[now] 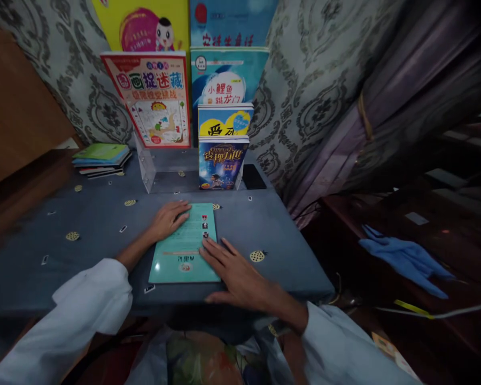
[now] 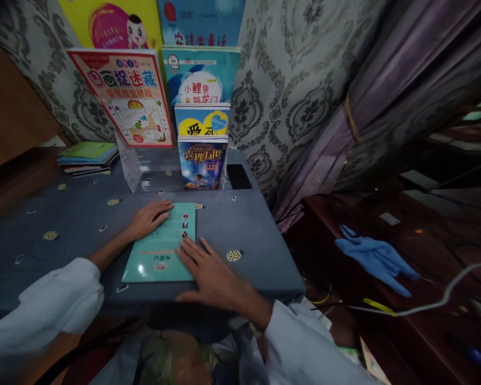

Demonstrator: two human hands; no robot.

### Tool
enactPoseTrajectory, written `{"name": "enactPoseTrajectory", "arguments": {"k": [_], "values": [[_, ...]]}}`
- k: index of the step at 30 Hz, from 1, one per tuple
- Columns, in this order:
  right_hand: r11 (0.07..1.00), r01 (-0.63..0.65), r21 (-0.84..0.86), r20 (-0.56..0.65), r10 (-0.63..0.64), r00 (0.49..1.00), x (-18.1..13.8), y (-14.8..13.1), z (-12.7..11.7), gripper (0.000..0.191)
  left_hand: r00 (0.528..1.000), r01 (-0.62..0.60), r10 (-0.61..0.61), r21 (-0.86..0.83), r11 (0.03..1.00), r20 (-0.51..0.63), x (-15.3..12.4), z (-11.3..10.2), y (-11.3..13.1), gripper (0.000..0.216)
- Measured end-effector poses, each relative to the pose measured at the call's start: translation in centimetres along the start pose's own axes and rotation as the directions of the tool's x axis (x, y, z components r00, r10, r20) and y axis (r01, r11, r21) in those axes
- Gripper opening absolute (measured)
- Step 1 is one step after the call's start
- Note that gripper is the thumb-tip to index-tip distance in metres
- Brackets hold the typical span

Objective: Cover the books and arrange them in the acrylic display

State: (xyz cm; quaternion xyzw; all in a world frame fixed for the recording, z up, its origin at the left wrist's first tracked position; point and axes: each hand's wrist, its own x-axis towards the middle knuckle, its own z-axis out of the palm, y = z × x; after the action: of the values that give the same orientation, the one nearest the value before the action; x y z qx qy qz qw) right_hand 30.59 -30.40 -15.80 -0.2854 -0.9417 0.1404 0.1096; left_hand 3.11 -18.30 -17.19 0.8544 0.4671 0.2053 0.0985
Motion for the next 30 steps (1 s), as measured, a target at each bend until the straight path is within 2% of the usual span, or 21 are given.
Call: {"name": "enactPoseTrajectory", "arguments": {"k": [3,5,7,10,14,17,18,20,22,23,26,28,30], "values": [[1.0,0.021,-0.008,0.001,-0.021,1.0,-2.0,-1.5,0.9,0.102,1.0,0.0,0.001,-0.028,1.0,0.005,-2.1,0.1,1.9,0.053],[0.999,0.017,-0.042,-0.024,-0.018,1.0,-3.4,-2.4,2.1,0.083,1.0,-0.002,0.002,-0.049,0.999,0.012,-3.4,0.1,3.1,0.052],[0.997,0.011,-0.076,-0.09,-0.018,0.996,-4.5,-3.0,3.1,0.063,1.0,-0.003,0.004,-0.069,0.998,0.018,-4.6,0.1,4.2,0.05],[0.992,0.058,-0.108,-0.223,-0.081,0.971,-5.1,-3.3,3.4,0.053,1.0,0.004,-0.002,-0.094,0.996,0.025,-5.6,0.0,5.4,0.05],[0.974,0.194,-0.113,-0.347,-0.222,0.911,-4.3,-3.3,0.8,0.036,0.997,0.047,-0.033,-0.191,0.98,0.076,-5.7,-0.9,6.4,0.053],[0.966,0.257,-0.022,-0.436,-0.241,0.867,-2.9,-3.5,-2.3,0.027,0.981,0.13,-0.056,-0.425,0.896,0.184,-5.4,-2.4,6.4,0.052],[0.967,0.252,0.032,-0.468,-0.208,0.859,-2.4,-3.5,-3.3,0.026,0.972,0.182,-0.069,-0.531,0.828,0.225,-5.4,-2.9,6.2,0.054],[0.968,0.192,0.161,-0.53,-0.079,0.844,-1.3,-3.3,-5.0,0.025,0.954,0.287,-0.126,-0.72,0.632,0.271,-5.5,-3.5,5.8,0.064],[0.943,0.106,0.315,-0.58,0.103,0.808,0.2,-2.7,-6.2,0.025,0.942,0.33,-0.216,-0.826,0.458,0.257,-5.6,-3.7,5.4,0.075],[0.915,0.079,0.395,-0.604,0.194,0.773,1.0,-2.2,-6.4,0.027,0.937,0.321,-0.274,-0.851,0.416,0.219,-5.6,-3.5,5.3,0.079],[0.798,0.126,0.589,-0.66,0.385,0.645,4.0,-0.2,-6.2,0.033,0.902,0.199,-0.432,-0.88,0.432,-0.009,-4.9,-2.7,5.6,0.083],[0.735,0.171,0.657,-0.662,0.454,0.596,5.9,1.4,-5.4,0.037,0.868,0.089,-0.474,-0.893,0.442,-0.149,-4.0,-2.1,6.1,0.086],[0.714,0.162,0.681,-0.655,0.495,0.571,7.5,2.8,-4.5,0.043,0.86,0.03,-0.473,-0.908,0.419,-0.19,-2.9,-1.8,6.6,0.087]]}}
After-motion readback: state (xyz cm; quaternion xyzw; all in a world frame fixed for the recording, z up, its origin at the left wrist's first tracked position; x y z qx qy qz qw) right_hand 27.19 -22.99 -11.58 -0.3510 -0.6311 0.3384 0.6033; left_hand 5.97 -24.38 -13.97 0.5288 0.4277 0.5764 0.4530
